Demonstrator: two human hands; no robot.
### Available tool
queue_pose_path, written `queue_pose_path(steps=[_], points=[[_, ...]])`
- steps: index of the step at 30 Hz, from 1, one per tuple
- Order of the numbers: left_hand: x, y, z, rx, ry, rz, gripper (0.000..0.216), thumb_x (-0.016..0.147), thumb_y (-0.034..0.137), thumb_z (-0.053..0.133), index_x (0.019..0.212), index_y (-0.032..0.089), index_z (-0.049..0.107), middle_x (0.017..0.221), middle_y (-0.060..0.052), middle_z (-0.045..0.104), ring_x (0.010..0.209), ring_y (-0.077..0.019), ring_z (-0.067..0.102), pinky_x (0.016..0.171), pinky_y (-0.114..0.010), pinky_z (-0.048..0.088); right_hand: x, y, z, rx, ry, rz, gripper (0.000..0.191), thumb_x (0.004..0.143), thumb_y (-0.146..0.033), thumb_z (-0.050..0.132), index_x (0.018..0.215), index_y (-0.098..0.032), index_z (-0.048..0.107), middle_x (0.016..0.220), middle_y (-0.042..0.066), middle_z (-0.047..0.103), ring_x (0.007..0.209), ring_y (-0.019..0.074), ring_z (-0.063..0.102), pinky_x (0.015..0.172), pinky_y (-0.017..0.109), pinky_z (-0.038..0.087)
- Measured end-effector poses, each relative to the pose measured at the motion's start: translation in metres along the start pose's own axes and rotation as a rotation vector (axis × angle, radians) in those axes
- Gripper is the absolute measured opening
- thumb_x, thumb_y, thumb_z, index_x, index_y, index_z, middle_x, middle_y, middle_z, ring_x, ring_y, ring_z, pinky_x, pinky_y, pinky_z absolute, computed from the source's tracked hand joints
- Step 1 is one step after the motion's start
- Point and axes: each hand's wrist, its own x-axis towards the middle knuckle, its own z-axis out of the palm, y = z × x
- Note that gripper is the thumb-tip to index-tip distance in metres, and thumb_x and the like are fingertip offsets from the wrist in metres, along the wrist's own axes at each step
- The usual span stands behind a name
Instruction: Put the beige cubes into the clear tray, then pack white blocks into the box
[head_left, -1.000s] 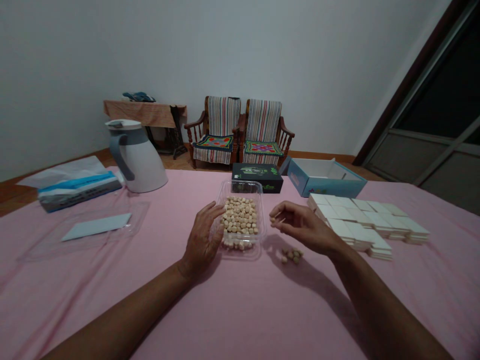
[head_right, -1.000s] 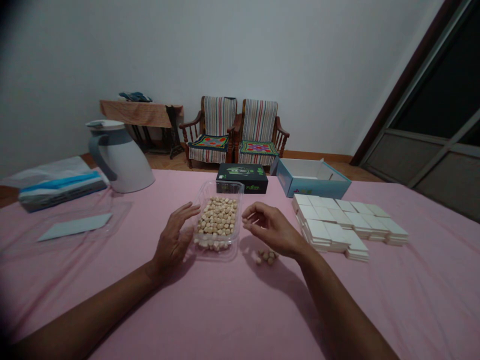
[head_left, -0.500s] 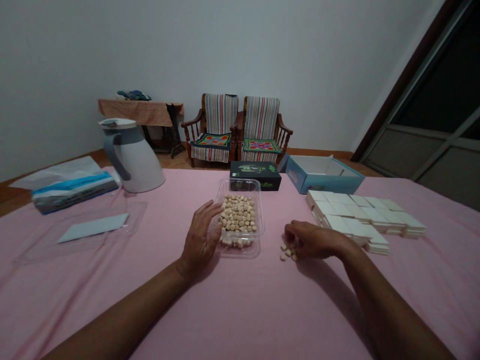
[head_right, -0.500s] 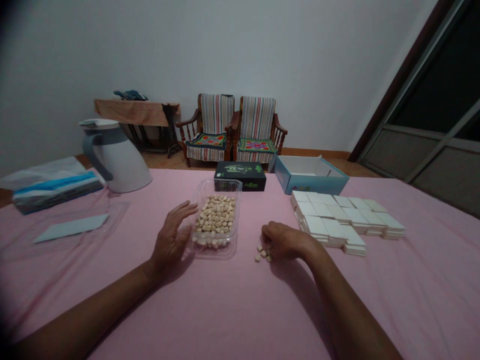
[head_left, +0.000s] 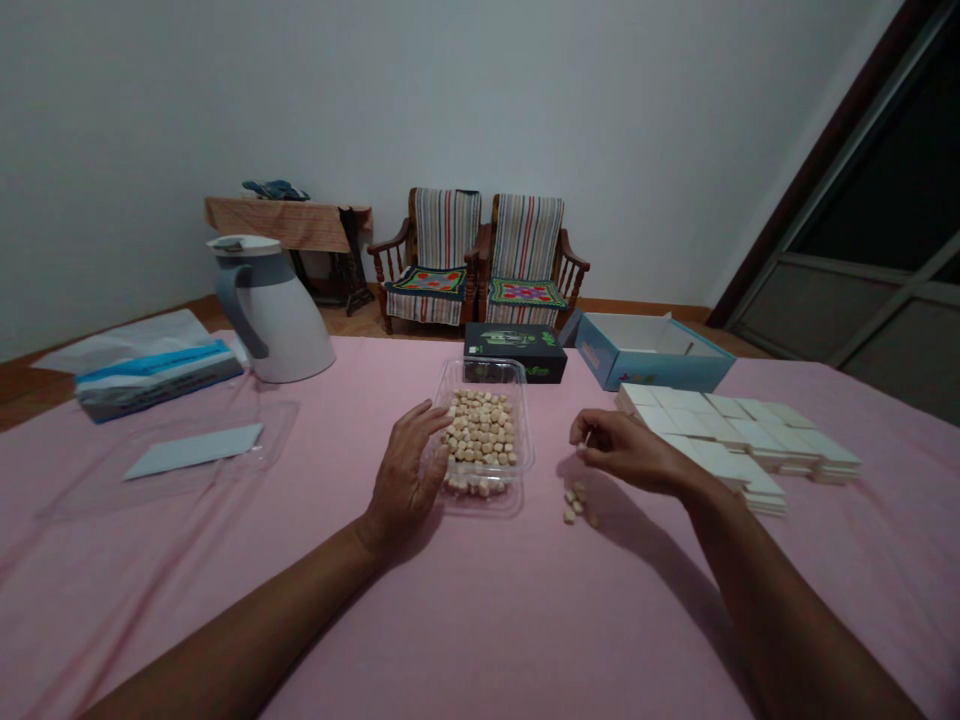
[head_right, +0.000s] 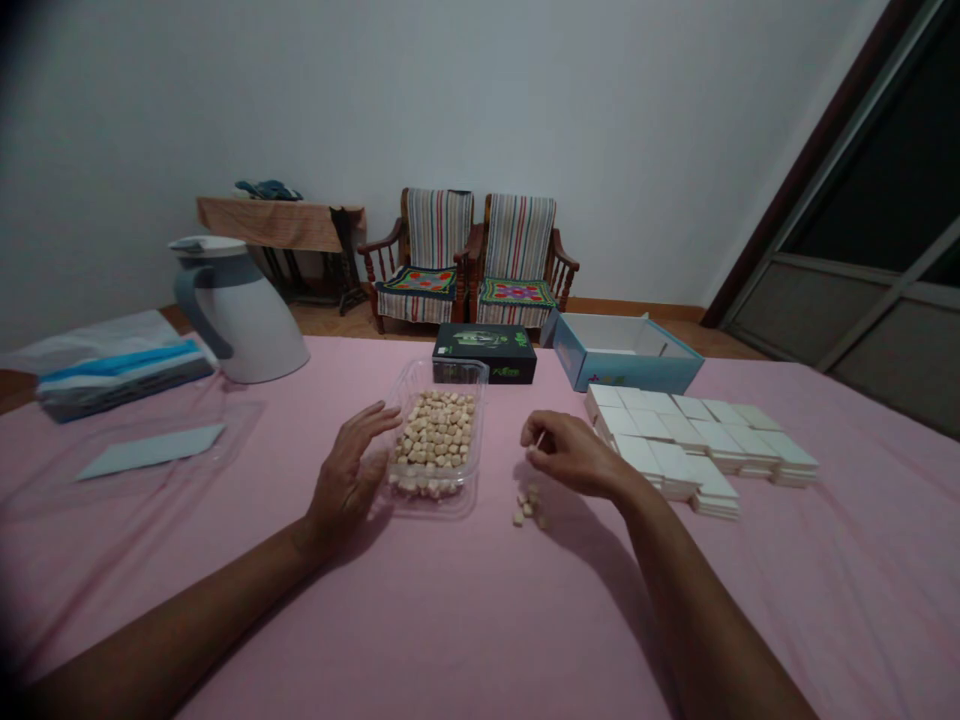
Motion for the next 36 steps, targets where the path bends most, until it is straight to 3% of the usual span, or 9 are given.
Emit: queue_pose_path(steps=[4, 8, 14, 17, 22, 25, 28, 32, 36], points=[[0.000, 0.002, 0.000, -0.004, 0.001, -0.012, 0.032, 0.095, 0.032, 0.038, 0.121, 0.020, 0.052, 0.127, -0.010, 0.056, 0.129, -0.0240, 0.043, 0.107, -0.048, 0.036, -0.001, -0.026, -0.001, 0.499, 0.184, -0.173, 0.034, 0.078, -0.033, 0.063, 0.108, -0.019, 0.054, 0.097, 0.007, 0.065, 0.092, 0.0186, 0.063, 0.077, 0.032, 0.050], [-0.001, 0.000, 0.000, 0.004, 0.006, -0.011, 0.032, 0.095, 0.032, 0.038, 0.121, 0.020, 0.052, 0.126, -0.010, 0.057, 0.129, -0.0239, 0.043, 0.107, -0.047, 0.037, 0.000, -0.020, -0.001, 0.387, 0.242, -0.123, 0.019, 0.080, -0.030, 0.058, 0.096, -0.017, 0.059, 0.089, 0.006, 0.066, 0.081, 0.0177, 0.065, 0.070, 0.031, 0.050], [-0.001, 0.000, 0.000, 0.008, -0.005, -0.015, 0.031, 0.095, 0.031, 0.037, 0.121, 0.021, 0.052, 0.127, -0.010, 0.056, 0.129, -0.0231, 0.042, 0.108, -0.047, 0.036, 0.002, 0.017, 0.009, -0.277, -0.100, -0.007, 0.018, 0.070, -0.007, 0.054, 0.082, -0.016, 0.064, 0.085, 0.006, 0.066, 0.072, 0.0142, 0.060, 0.064, 0.024, 0.044], [-0.001, 0.001, -0.001, 0.013, -0.001, -0.014, 0.031, 0.095, 0.032, 0.037, 0.120, 0.021, 0.052, 0.126, -0.010, 0.057, 0.129, -0.0238, 0.043, 0.107, -0.048, 0.037, 0.002, 0.016, 0.014, -0.317, -0.256, -0.031, 0.022, 0.068, -0.005, 0.054, 0.082, -0.017, 0.065, 0.084, 0.005, 0.066, 0.071, 0.0130, 0.059, 0.063, 0.022, 0.042], [-0.001, 0.001, -0.001, 0.016, -0.005, -0.013, 0.032, 0.094, 0.033, 0.037, 0.119, 0.020, 0.053, 0.126, -0.010, 0.057, 0.128, -0.0245, 0.044, 0.107, -0.048, 0.037, 0.004, 0.011, 0.013, -0.254, -0.342, -0.044, 0.019, 0.068, -0.006, 0.052, 0.080, -0.016, 0.063, 0.075, 0.001, 0.062, 0.064, 0.0118, 0.056, 0.058, 0.021, 0.039], [-0.001, 0.000, 0.000, 0.019, -0.002, -0.021, 0.032, 0.095, 0.034, 0.037, 0.119, 0.020, 0.053, 0.126, -0.010, 0.058, 0.128, -0.0247, 0.043, 0.106, -0.049, 0.037, 0.005, 0.013, 0.009, -0.211, -0.240, -0.029, 0.010, 0.069, -0.009, 0.054, 0.074, -0.016, 0.060, 0.068, 0.000, 0.059, 0.060, 0.0111, 0.052, 0.054, 0.021, 0.037], [-0.001, 0.000, -0.001, 0.009, 0.000, -0.011, 0.031, 0.095, 0.033, 0.037, 0.119, 0.020, 0.053, 0.126, -0.010, 0.057, 0.128, -0.0240, 0.043, 0.107, -0.048, 0.037, 0.005, 0.006, 0.005, 0.060, -0.091, -0.059, 0.006, 0.074, -0.018, 0.059, 0.080, -0.016, 0.059, 0.068, 0.000, 0.059, 0.061, 0.0115, 0.054, 0.055, 0.022, 0.040], [0.000, 0.003, -0.001, -0.003, -0.007, -0.019, 0.032, 0.095, 0.033, 0.037, 0.119, 0.020, 0.053, 0.127, -0.010, 0.057, 0.129, -0.0240, 0.042, 0.107, -0.048, 0.037, 0.002, -0.020, 0.003, 0.486, 0.074, -0.194, 0.031, 0.078, -0.033, 0.064, 0.105, -0.018, 0.058, 0.098, 0.007, 0.066, 0.089, 0.0180, 0.064, 0.074, 0.031, 0.050], [0.001, 0.004, -0.002, 0.010, 0.000, -0.028, 0.032, 0.095, 0.034, 0.037, 0.119, 0.020, 0.053, 0.126, -0.010, 0.058, 0.128, -0.0244, 0.044, 0.107, -0.048, 0.037, -0.002, -0.028, 0.002, 0.406, 0.144, -0.188, 0.025, 0.082, -0.033, 0.059, 0.102, -0.019, 0.061, 0.100, 0.007, 0.065, 0.090, 0.0186, 0.064, 0.075, 0.032, 0.051]])
